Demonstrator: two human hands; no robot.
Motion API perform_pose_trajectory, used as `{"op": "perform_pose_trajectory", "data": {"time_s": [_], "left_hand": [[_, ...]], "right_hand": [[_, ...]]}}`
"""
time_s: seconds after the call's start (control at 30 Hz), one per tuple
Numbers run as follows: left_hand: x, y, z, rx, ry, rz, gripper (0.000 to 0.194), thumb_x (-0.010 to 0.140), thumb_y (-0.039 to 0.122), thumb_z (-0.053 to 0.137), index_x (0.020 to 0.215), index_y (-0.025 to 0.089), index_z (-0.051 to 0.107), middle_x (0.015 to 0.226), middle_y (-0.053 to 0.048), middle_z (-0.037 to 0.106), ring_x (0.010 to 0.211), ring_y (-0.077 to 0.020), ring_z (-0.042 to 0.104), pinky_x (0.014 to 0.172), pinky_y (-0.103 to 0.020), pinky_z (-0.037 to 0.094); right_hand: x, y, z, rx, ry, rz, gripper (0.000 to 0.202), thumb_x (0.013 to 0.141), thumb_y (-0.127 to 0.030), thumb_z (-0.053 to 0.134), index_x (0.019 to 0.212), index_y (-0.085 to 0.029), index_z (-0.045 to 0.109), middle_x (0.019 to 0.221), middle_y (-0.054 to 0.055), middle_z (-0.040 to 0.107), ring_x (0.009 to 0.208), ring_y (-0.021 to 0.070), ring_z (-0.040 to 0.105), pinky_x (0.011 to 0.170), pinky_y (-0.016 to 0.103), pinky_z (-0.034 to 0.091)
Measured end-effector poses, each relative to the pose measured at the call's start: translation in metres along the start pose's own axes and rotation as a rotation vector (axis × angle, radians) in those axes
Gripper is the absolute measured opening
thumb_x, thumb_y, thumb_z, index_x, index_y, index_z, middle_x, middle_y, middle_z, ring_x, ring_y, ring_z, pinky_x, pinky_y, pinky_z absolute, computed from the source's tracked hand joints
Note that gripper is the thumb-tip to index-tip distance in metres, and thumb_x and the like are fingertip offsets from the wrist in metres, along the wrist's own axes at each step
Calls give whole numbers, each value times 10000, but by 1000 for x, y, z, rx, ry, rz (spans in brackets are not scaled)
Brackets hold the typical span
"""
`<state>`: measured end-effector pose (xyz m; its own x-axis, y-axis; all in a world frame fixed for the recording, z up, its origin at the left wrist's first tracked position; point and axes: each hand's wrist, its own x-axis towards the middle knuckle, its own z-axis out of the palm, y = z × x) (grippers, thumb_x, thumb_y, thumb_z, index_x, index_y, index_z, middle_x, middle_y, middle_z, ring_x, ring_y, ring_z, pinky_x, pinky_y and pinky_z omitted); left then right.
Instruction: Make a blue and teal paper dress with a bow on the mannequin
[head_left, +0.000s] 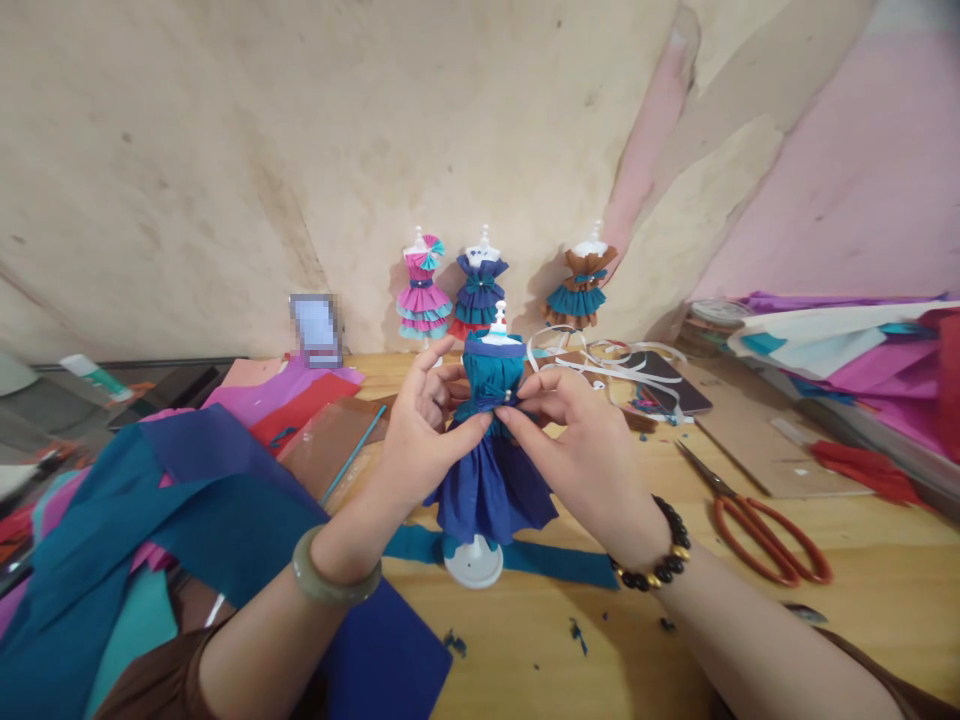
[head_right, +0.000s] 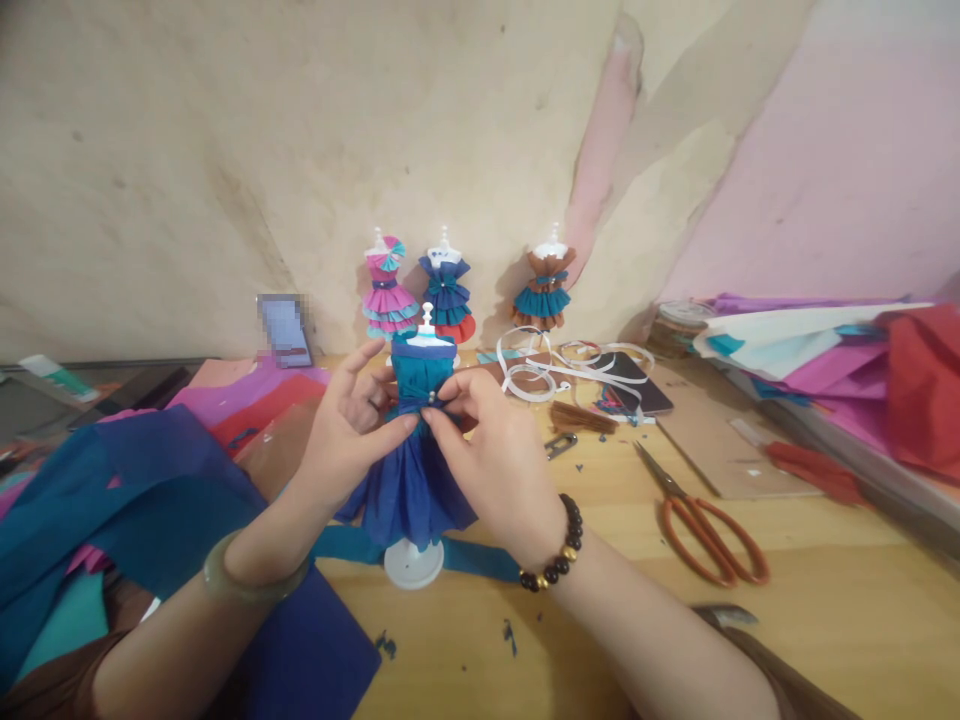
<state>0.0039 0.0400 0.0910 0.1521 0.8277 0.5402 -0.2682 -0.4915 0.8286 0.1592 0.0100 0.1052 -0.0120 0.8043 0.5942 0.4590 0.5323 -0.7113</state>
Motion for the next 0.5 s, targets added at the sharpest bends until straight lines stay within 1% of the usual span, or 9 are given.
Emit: {"op": "perform_pose_trajectory", "data": {"time_s": [0.2, 0.37, 0.5], "left_hand": [[-2, -1, 1, 39, 28, -11, 762, 721, 198, 785, 1370, 256, 390, 1108, -59, 652, 963, -184, 656, 852, -327, 514], [-2, 0, 0, 38, 7, -6, 787, 727, 221, 790, 1387, 263, 365, 1128, -62, 651, 991, -190, 650, 861, -331, 510], [-2, 1, 0, 40, 10, -18, 781, 724, 211, 796, 1380, 273, 375, 1126, -60, 656, 969, -186, 657, 852, -334, 517]], "right_hand": [[2, -4, -1, 15, -18, 42, 154, 829, -204, 660, 906, -228, 529, 723, -21, 717, 660, 156, 699, 594, 241, 488], [3, -6, -2, 66, -37, 104, 191, 810, -205, 669, 921, -222, 515, 677, -36, 706, 578, 147, 670, 541, 244, 458], [3, -5, -2, 97, -52, 126, 195, 814, -212, 660, 945, -220, 516, 690, -29, 707, 589, 151, 675, 551, 254, 464]]}}
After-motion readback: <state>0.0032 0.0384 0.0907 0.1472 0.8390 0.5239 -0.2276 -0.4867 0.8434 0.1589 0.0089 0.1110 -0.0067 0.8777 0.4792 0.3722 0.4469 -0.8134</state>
